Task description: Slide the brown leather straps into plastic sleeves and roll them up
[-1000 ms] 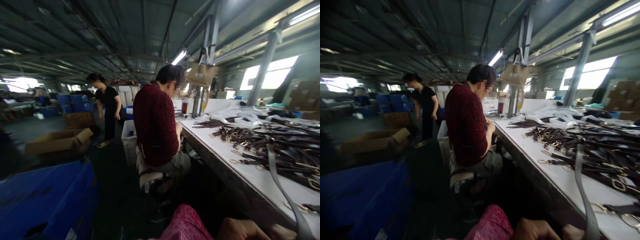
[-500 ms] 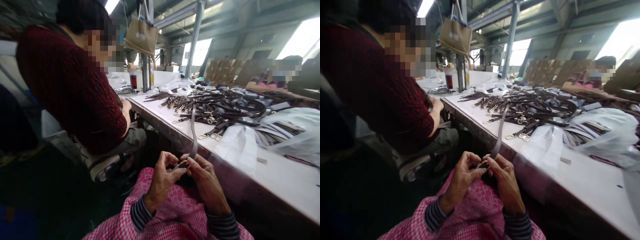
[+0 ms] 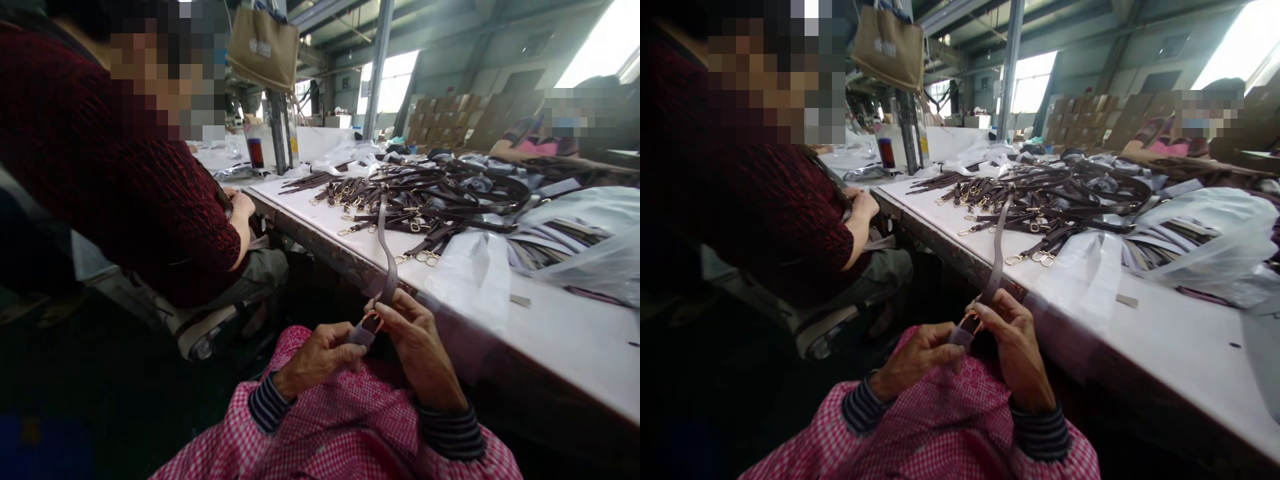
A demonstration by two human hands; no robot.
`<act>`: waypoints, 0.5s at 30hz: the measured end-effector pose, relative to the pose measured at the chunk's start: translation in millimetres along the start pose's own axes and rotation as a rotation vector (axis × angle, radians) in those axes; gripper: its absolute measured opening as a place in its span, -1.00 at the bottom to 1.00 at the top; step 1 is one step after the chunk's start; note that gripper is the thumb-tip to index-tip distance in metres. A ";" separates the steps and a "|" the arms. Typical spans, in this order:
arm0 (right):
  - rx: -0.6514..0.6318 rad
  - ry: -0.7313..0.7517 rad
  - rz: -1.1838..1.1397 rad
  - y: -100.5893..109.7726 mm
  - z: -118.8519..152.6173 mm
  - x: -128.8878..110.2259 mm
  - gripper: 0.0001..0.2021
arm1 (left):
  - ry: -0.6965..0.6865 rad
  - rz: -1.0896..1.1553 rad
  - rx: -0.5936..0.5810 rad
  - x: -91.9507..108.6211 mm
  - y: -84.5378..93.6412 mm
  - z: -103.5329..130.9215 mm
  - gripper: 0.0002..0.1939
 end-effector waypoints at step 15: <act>-0.040 0.203 0.013 -9.3 -19.9 -50.1 -0.89 | -0.084 0.204 0.030 27.5 -16.8 6.1 -0.59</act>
Point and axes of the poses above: each hand's wrist, its own z-axis away from the middle knuckle, its own y-axis out of the back of the hand, x = y × z, the point moved 1 cm from there along -z, towards the middle knuckle, and after that the axes turned 9 degrees about y, right-handed, at the moved point
